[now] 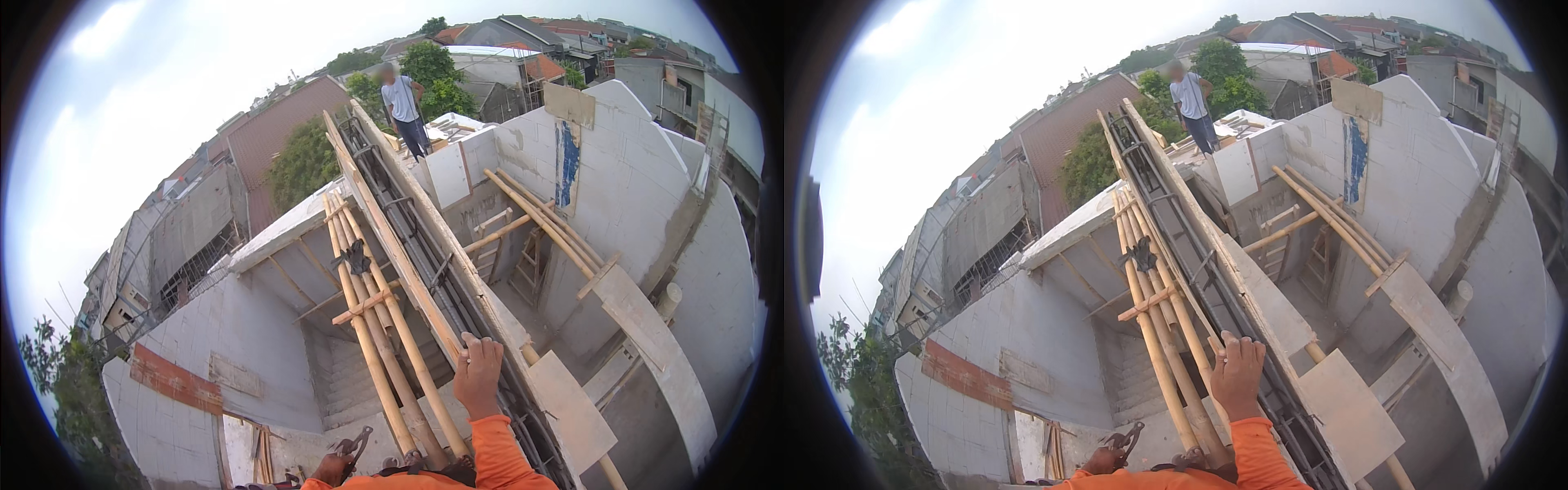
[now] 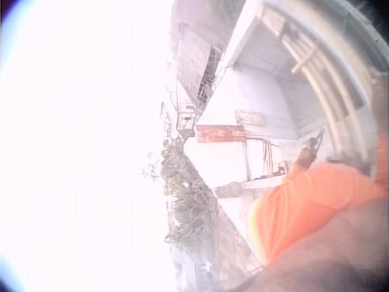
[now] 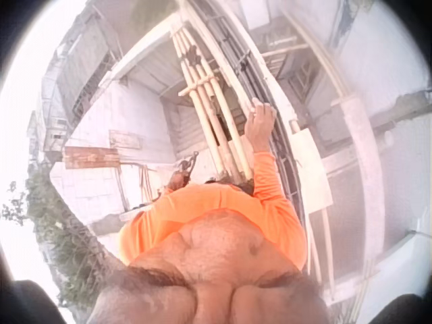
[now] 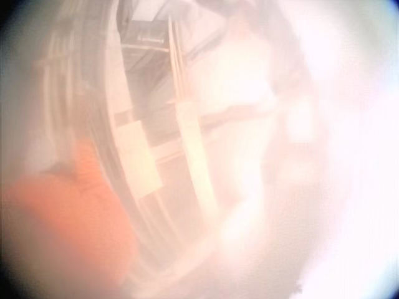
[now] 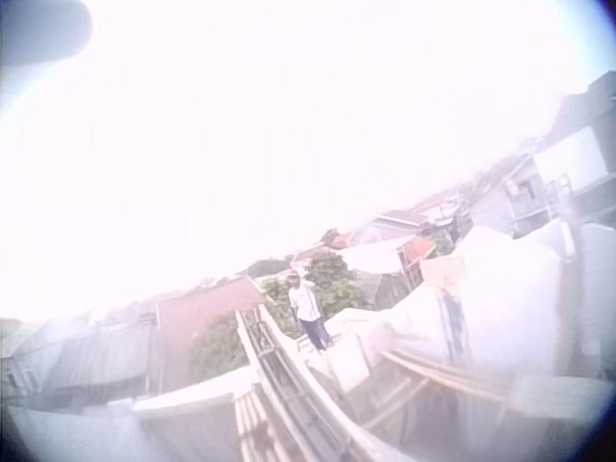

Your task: The person works on a bamboo scaffolding structure on a rooftop, using a hammer to secure wooden planks and bamboo poles. They then pick up a hand saw and a plastic bag, moving across the scaffolding while carrying these items.

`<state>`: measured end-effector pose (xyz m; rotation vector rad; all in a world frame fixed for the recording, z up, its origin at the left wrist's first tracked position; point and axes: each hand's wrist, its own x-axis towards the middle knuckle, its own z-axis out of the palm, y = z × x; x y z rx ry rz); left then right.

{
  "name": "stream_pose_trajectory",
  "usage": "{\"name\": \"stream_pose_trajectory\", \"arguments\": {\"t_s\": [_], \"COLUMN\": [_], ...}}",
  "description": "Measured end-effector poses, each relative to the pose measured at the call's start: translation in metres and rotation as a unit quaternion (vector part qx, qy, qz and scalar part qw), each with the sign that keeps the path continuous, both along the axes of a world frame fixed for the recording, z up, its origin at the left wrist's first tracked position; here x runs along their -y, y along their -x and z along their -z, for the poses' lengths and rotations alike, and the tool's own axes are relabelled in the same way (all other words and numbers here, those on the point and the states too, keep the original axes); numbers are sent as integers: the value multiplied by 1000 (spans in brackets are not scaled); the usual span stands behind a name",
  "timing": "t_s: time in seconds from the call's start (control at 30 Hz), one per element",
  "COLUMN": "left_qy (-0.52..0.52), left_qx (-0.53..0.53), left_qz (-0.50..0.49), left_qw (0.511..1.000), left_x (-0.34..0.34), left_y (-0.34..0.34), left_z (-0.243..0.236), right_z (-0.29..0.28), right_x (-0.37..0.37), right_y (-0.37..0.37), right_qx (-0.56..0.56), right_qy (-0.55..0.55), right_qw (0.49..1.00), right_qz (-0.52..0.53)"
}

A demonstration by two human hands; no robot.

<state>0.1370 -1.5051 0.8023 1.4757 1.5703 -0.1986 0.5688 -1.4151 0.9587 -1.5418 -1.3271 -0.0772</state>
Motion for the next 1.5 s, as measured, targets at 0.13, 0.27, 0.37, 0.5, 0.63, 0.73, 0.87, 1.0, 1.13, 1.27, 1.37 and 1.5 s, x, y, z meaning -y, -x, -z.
{"name": "stream_pose_trajectory", "arguments": {"t_s": [0.13,0.27,0.37,0.5,0.63,0.73,0.87,1.0,1.13,1.27,1.37,1.5], "left_qy": [34,73,51,24,82,104,86,84,160,283,257,238], "left_qx": [257,479,506,491,676,692,564,457,371,80,115,59], "left_qz": [-395,-410,-387,-356,-284,-201,-273,-235,-217,-110,-95,-4], "left_qw": [881,773,769,795,675,686,774,853,889,949,955,970], "left_x": [-12,-26,-41,-61,-61,-61,-50,-17,33,45,53,16], "left_y": [-7,1,2,-13,-10,3,-1,9,5,1,11,-7], "left_z": [-46,-66,-69,-60,-66,-77,-76,-60,-68,-63,-25,-66], "right_z": [0,6,3,2,5,4,8,19,18,10,-12,-37], "right_x": [0,-4,-8,-9,-12,-14,-13,-14,-12,-14,-21,-49], "right_y": [8,9,15,14,13,17,14,10,9,11,25,43], "right_qx": [4,19,30,53,60,57,33,-5,-21,-15,-29,-34], "right_qy": [6,3,10,23,24,31,37,35,29,58,84,84], "right_qw": [1000,1000,999,997,996,997,998,999,999,998,996,995], "right_qz": [5,16,21,44,56,48,24,15,9,13,28,38]}}
